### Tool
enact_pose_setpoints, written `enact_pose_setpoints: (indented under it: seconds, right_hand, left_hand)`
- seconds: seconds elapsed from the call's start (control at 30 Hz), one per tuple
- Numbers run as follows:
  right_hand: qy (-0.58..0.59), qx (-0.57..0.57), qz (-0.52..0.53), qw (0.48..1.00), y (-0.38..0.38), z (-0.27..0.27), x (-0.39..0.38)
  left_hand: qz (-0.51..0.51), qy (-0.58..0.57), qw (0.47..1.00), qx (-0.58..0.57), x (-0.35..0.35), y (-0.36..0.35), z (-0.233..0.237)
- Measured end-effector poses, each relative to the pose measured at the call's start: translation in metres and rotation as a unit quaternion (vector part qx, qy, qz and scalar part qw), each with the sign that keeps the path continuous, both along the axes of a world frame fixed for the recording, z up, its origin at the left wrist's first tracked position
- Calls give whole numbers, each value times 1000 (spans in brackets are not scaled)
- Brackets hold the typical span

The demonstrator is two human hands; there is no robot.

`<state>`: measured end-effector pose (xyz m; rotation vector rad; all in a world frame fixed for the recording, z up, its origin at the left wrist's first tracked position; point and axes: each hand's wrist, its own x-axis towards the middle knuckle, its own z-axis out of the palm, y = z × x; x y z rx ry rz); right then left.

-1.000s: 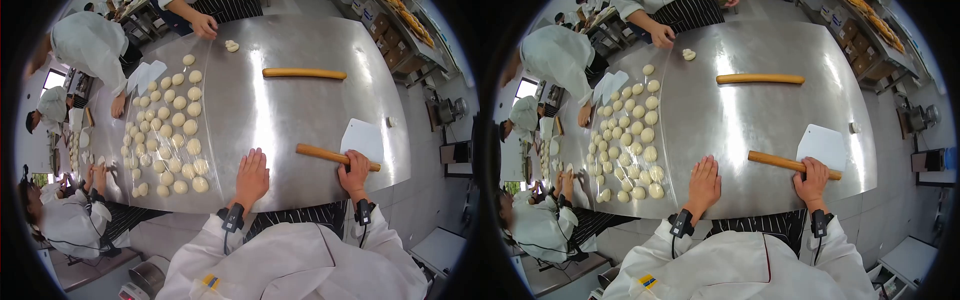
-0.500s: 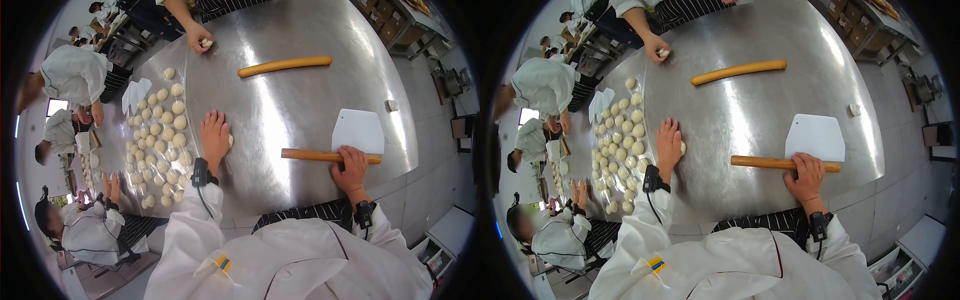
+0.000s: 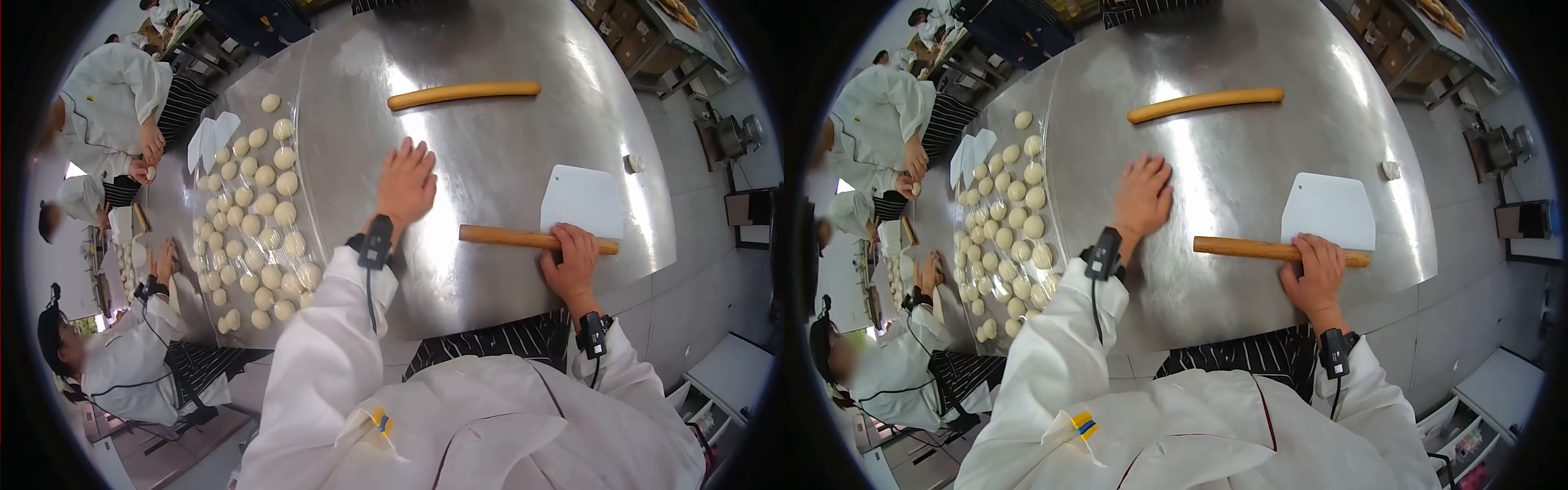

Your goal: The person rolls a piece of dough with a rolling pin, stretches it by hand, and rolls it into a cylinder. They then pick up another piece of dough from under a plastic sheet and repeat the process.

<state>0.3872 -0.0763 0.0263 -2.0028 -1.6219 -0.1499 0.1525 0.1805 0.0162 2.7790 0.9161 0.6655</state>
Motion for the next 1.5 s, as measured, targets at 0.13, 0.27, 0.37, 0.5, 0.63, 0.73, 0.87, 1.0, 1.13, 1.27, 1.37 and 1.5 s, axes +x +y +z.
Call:
enact_pose_setpoints:
  seconds: [0.13, 0.27, 0.37, 0.5, 0.63, 0.73, 0.87, 1.0, 1.13, 1.27, 1.37, 1.5]
  right_hand:
    - [-11, 2, -2, 1000, 0, 0, 1]
    - [-10, -3, -8, 1000, -3, -1, -1]
    - [-10, -4, -12, 1000, -3, -1, 0]
    - [-12, -2, -6, 1000, -4, -7, 1]
    - [1, -16, -19, 1000, -5, 1, 0]
    - [-2, 1, -17, 1000, -5, -5, 1]
    - [2, 1, -5, 1000, -5, -10, 4]
    - [-8, -15, -7, 1000, -5, -10, 4]
    - [-11, -24, -12, 1000, -7, -14, 6]
    - [-18, -14, -10, 1000, -7, -15, 7]
    - [-32, -14, -17, 999, -5, -12, 7]
    - [-55, 0, 0, 998, -4, -7, 2]
  left_hand:
    - [-51, -5, 998, -44, -61, 0, -8]
    - [31, -49, 997, -45, -84, -96, -13]
    - [5, -58, 997, -60, -50, -109, -3]
    - [-31, -9, 999, 15, -24, -42, 5]
    - [70, -77, 994, -25, -52, -44, -15]
    - [52, -100, 991, -77, -80, -103, -8]
    - [5, -63, 997, -32, -45, -138, -9]
    - [-11, -56, 998, -4, -15, -90, 1]
    - [54, -14, 998, -4, -49, -63, -6]
    - [29, -96, 993, -64, -110, -104, -30]
    - [7, -132, 990, -46, -97, -149, -15]
    - [-35, -115, 991, -64, -52, -131, -10]
